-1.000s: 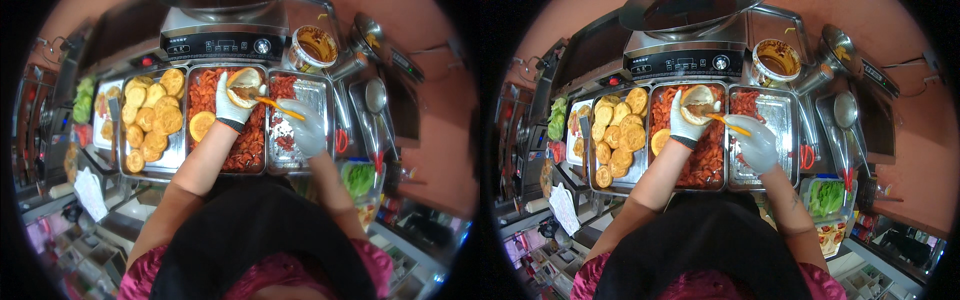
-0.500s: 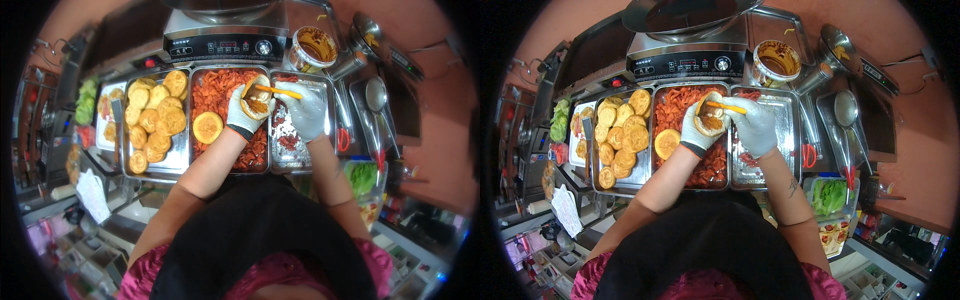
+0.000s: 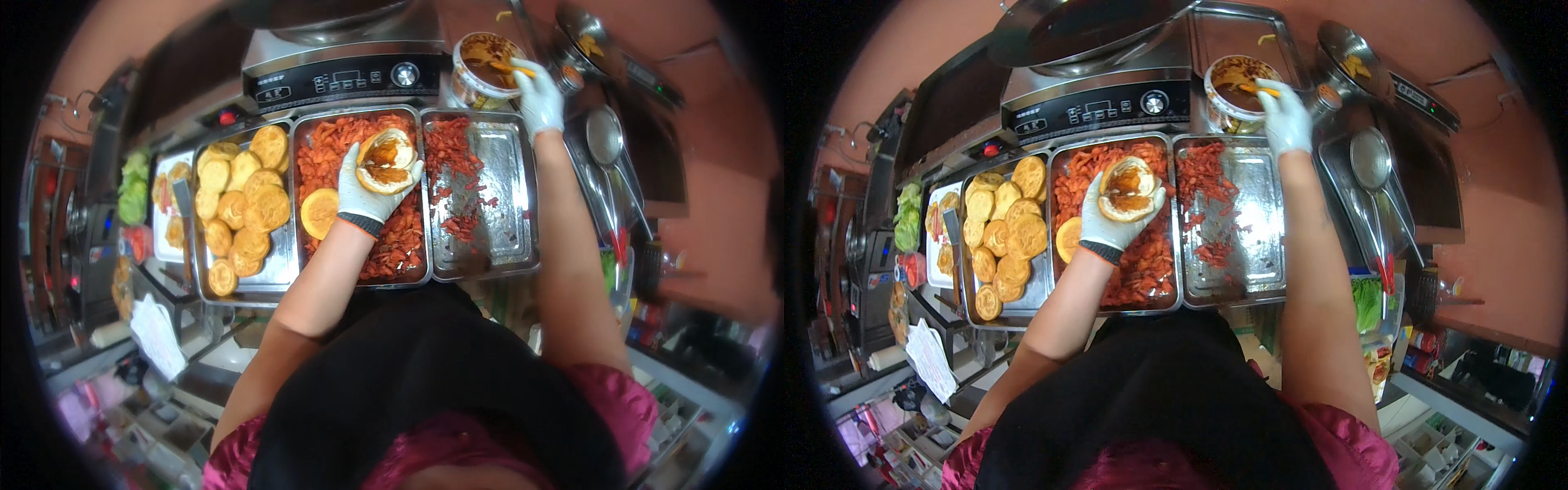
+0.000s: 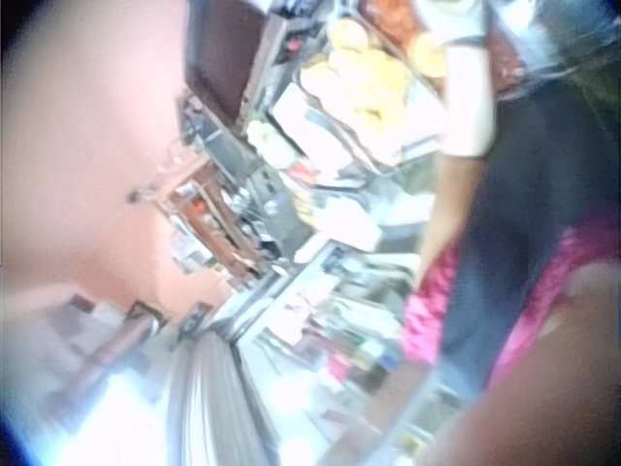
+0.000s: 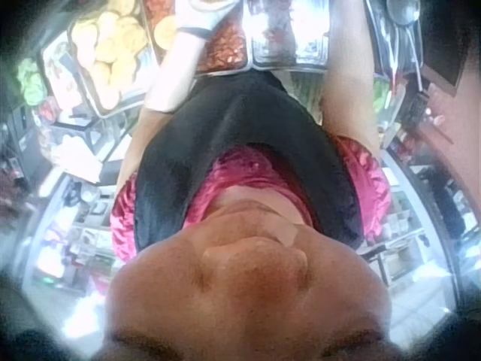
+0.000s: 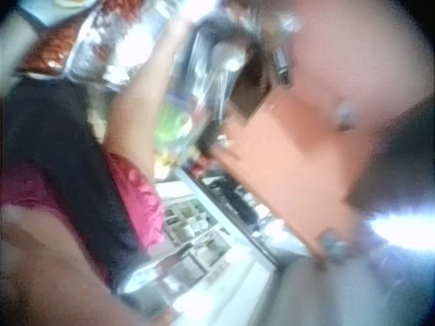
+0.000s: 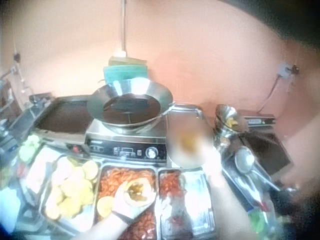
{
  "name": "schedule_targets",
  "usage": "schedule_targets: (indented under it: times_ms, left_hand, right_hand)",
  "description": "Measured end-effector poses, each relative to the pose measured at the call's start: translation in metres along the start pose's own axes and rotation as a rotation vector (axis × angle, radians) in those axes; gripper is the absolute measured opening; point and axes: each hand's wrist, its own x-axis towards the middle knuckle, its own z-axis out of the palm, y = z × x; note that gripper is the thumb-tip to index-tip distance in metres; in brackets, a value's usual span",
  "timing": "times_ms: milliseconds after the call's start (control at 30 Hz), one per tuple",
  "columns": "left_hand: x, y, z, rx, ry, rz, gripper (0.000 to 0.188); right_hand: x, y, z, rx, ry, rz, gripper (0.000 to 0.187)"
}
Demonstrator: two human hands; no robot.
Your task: The person assembles tacos by hand, starting with a round bread base. They add a spread, lettuce, and shredded meat, then place the finished tacos into a cardboard tray. The process is repeated for multiple tacos.
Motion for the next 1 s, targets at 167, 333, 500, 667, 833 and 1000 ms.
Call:
schedule_targets:
  times_ms: [167,333,500,667,833,1000]
  left_hand:
    - [-0.007,-0.008,0.007,0.023,0.014,-0.03,0.055]
    - [0.01,-0.005,-0.01,0.059,-0.045,-0.054,0.058]
    - [0.015,-0.024,-0.016,0.174,0.005,-0.083,0.055]
    - [0.024,-0.048,-0.019,0.24,0.031,-0.173,0.056]
    - [0.031,-0.078,-0.008,0.368,0.056,-0.214,0.056]
    - [0.035,-0.096,-0.002,0.521,0.011,-0.237,0.053]
  right_hand:
    - [-0.006,0.077,-0.006,-0.415,0.004,-0.156,0.025]
    - [-0.114,0.017,-0.04,-0.12,0.099,-0.267,0.026]
    - [-0.264,0.015,-0.141,-0.324,0.308,0.129,0.022]
    - [-0.391,0.084,-0.25,-0.65,0.493,0.786,0.029]
    - [-0.422,0.162,-0.276,-0.666,0.174,1.175,0.042]
    - [-0.365,0.169,-0.252,-0.926,-0.157,1.17,0.05]
